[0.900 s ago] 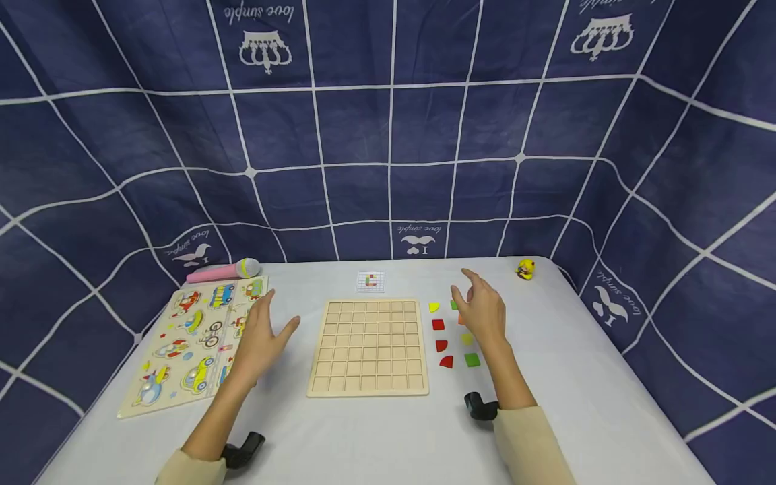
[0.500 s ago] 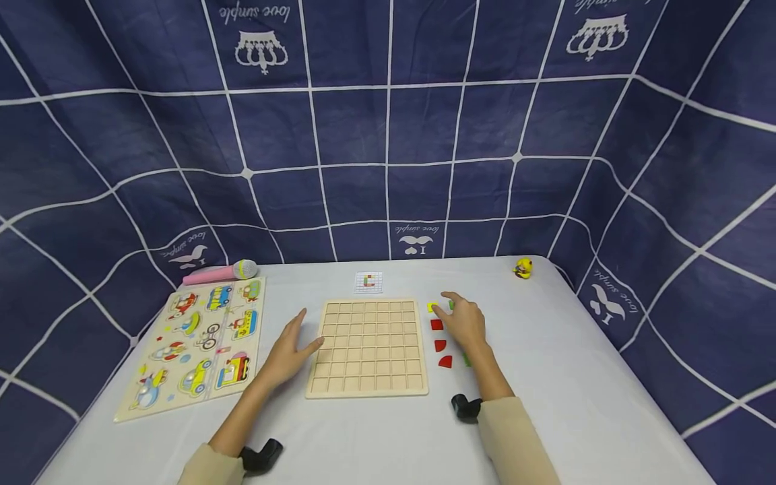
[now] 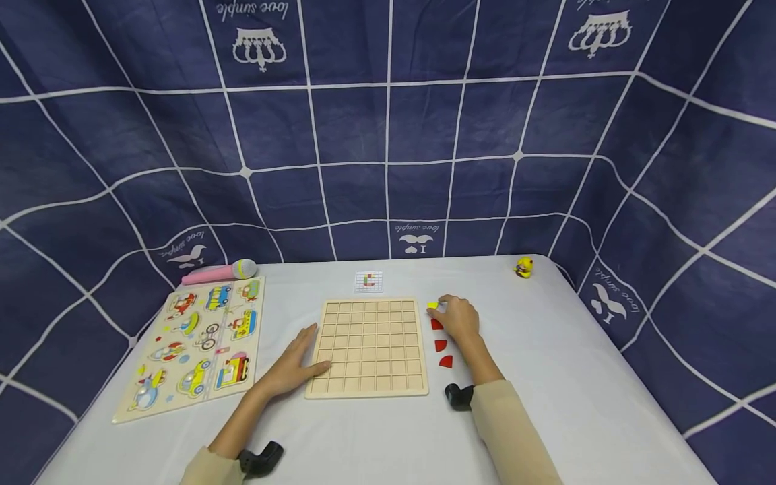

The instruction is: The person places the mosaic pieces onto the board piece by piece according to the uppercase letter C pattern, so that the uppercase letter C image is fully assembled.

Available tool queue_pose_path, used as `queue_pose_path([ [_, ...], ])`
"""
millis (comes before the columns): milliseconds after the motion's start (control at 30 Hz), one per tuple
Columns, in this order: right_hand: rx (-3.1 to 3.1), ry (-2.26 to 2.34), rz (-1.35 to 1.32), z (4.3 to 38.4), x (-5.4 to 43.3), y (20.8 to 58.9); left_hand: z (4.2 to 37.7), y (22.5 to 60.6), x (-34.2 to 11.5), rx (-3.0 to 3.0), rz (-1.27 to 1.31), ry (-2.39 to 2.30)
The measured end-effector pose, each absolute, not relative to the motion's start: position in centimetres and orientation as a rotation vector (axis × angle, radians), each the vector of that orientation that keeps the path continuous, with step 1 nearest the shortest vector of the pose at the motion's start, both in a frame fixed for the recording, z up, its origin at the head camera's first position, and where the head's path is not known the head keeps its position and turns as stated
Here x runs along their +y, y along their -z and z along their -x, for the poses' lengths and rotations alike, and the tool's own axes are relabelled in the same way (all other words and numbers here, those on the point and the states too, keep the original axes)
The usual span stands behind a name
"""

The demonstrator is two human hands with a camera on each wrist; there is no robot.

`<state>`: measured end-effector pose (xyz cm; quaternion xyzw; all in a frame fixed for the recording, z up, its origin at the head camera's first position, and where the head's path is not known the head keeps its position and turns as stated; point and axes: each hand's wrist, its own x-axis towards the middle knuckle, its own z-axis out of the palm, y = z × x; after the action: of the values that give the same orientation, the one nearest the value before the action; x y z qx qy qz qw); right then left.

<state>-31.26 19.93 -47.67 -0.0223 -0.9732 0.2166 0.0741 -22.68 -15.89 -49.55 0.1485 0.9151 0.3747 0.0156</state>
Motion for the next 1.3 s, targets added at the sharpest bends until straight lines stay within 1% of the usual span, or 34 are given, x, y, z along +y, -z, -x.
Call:
queue_pose_path([
  [333,-2.914,-0.634,0.056,31.84,19.79,47.96,22.47,49.74,-16.01,2.888,-0.553,-1.028],
  [733,-2.915,-0.736,-0.082,31.69,20.33,47.79,22.39,49.72,-15.89,2.896,-0.550,-1.022],
  [1300,-2.930,-0.725,-0.034,32.26,20.57,47.88,22.40,49.84,-15.98,2.919,-0.550,-1.006],
])
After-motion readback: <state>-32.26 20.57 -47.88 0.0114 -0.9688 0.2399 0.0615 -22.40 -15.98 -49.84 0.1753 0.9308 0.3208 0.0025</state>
